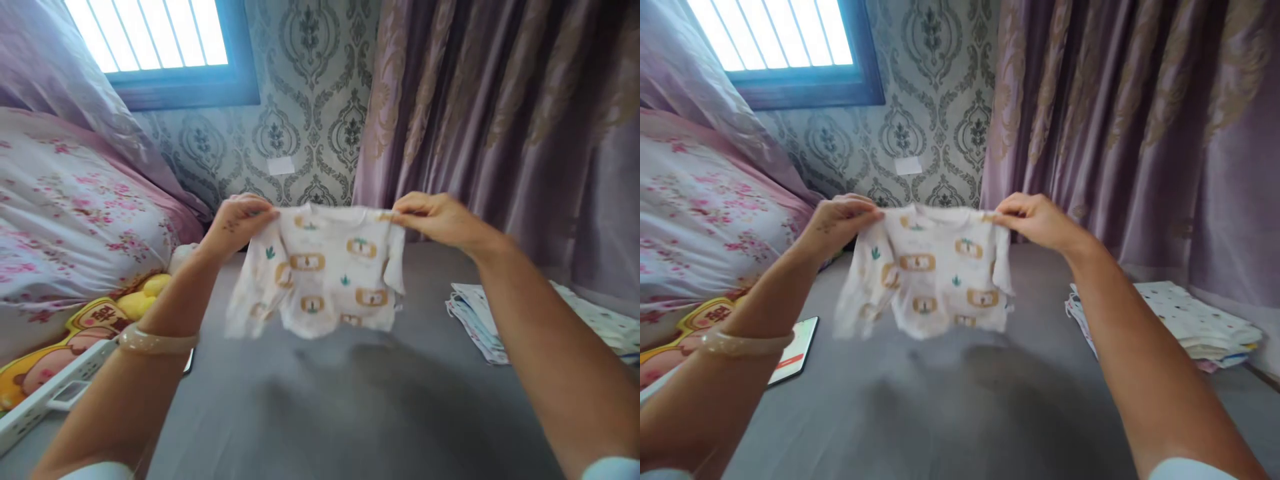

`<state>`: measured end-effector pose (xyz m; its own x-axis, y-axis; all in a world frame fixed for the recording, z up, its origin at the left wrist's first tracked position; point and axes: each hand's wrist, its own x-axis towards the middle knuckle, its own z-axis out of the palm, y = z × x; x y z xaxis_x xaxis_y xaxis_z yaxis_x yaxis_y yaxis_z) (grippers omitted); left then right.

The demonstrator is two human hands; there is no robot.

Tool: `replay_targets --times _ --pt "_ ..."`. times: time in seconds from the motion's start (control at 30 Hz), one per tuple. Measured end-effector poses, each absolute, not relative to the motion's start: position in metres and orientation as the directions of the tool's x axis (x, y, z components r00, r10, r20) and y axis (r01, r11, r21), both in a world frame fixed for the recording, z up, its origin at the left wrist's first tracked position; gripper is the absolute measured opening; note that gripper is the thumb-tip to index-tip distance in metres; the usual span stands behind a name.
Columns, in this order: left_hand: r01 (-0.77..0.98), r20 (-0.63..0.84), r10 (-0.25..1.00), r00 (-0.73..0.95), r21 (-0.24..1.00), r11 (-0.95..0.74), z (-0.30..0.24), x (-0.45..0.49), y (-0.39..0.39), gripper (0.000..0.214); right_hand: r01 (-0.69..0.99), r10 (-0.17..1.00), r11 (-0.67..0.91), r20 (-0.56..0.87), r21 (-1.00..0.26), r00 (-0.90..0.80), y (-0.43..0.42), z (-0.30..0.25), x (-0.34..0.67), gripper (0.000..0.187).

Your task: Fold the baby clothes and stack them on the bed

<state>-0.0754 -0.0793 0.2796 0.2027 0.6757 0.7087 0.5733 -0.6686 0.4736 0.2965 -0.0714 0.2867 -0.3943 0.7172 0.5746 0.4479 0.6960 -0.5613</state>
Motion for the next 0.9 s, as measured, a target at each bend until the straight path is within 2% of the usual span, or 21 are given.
replay_targets --times 0.03,0.1,0.2,0.3,0.4,0.47,0.57,0.7,0.8,0.9 --pt "0.557 0.724 0.676 0.139 0.507 -0.658 0.276 -0.076 -0.077 0.034 0.4 0.719 0.694 0.599 -0.598 -0.353 -0.068 0.286 0.296 0.039" --pt "0.566 0.708 0.693 0.135 0.519 -0.641 0.27 -0.074 -0.073 0.032 0.384 0.735 0.677 0.562 -0.627 -0.378 -0.062 0.284 0.296 0.04" --pt "0.627 0.718 0.68 0.147 0.464 -0.626 0.265 -0.065 -0.067 0.027 0.473 0.735 0.678 0.509 -0.562 -0.449 -0.055 0.28 0.295 0.038" --pt "0.597 0.7 0.7 0.144 0.503 -0.625 0.264 -0.055 -0.059 0.03 0.454 0.741 0.671 0.559 -0.587 -0.373 -0.051 0.275 0.293 0.038" --pt "0.594 0.673 0.729 0.124 0.538 -0.598 0.267 -0.051 -0.055 0.028 0.456 0.756 0.654 0.532 -0.604 -0.381 -0.049 0.271 0.293 0.038" --pt "0.532 0.674 0.737 0.05 0.607 -0.59 0.269 -0.053 -0.056 0.028 0.403 0.755 0.656 0.558 -0.638 -0.344 -0.049 0.269 0.294 0.038" --pt "0.437 0.582 0.805 0.116 0.698 -0.568 0.269 -0.057 -0.059 0.028 0.385 0.766 0.642 0.534 -0.663 -0.359 -0.049 0.269 0.297 0.038" --pt "0.369 0.555 0.826 0.101 0.75 -0.549 0.265 -0.057 -0.063 0.028 0.442 0.772 0.634 0.556 -0.635 -0.307 -0.053 0.27 0.299 0.034" --pt "0.352 0.506 0.839 0.201 0.762 -0.544 0.265 -0.054 -0.068 0.029 0.467 0.792 0.609 0.515 -0.641 -0.328 -0.058 0.27 0.298 0.032" --pt "0.289 0.568 0.81 0.148 0.758 -0.585 0.268 -0.049 -0.075 0.032 0.391 0.82 0.572 0.492 -0.721 -0.293 -0.062 0.269 0.297 0.037"
